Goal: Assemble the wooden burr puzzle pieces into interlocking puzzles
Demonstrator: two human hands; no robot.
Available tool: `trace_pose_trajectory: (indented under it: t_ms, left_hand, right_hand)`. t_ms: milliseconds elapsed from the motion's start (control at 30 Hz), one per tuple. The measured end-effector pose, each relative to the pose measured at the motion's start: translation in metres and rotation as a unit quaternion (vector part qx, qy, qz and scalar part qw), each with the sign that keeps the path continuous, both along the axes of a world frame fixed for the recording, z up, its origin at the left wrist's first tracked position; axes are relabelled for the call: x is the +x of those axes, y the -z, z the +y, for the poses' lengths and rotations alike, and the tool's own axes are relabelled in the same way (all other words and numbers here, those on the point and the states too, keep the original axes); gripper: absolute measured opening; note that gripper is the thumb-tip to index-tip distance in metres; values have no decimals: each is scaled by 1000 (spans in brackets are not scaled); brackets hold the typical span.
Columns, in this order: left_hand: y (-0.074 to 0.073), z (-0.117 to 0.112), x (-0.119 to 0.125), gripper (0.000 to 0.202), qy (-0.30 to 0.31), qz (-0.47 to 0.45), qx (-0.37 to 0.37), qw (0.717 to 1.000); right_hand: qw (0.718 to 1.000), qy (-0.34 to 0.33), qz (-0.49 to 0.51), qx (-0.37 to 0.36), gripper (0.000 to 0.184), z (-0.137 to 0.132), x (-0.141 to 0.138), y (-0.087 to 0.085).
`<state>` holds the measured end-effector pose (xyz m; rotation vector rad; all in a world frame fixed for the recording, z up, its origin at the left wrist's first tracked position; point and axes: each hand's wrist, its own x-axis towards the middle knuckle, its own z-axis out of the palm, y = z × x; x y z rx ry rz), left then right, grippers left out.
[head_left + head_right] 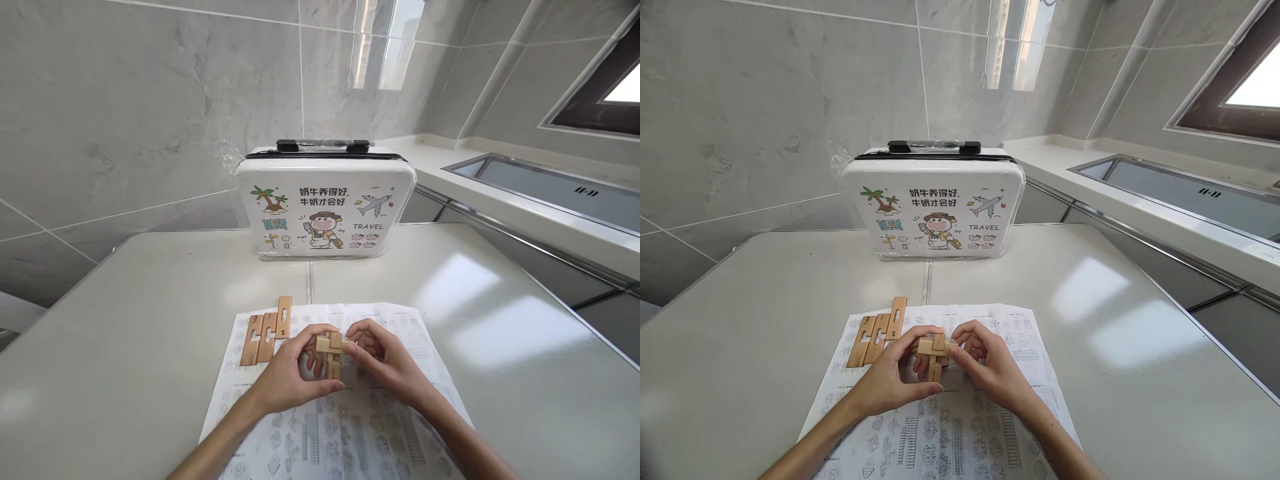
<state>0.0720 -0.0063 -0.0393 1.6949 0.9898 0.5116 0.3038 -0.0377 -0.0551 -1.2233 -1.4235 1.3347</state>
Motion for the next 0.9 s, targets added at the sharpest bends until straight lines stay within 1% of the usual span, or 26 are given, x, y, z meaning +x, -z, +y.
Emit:
trace_pose_trajectory:
  t_ms: [233,567,667,767,833,900]
  left_hand:
    - [1,0,0,73,-2,-4,4,1000]
    - [1,1,1,72,-5,-13,4,1000]
    - [1,1,1,75,-41,-44,-26,998]
    - [5,4,0,81,-96,-99,-73,988]
    - [8,6,0,85,-126,-131,-90,979]
    - [10,8,0,87,-147,-150,-95,973]
  right_hand:
    - [1000,1,9,-6,42,1,0,2]
    - [999,-5,26,-17,40,1,-1,-1]
    - [1000,19,-22,5,37,0,-2,0]
    - [991,40,-109,65,27,-1,-5,3]
    - [976,34,-177,122,20,-2,-6,5]
    - [955,19,-241,175,16,-3,-8,8]
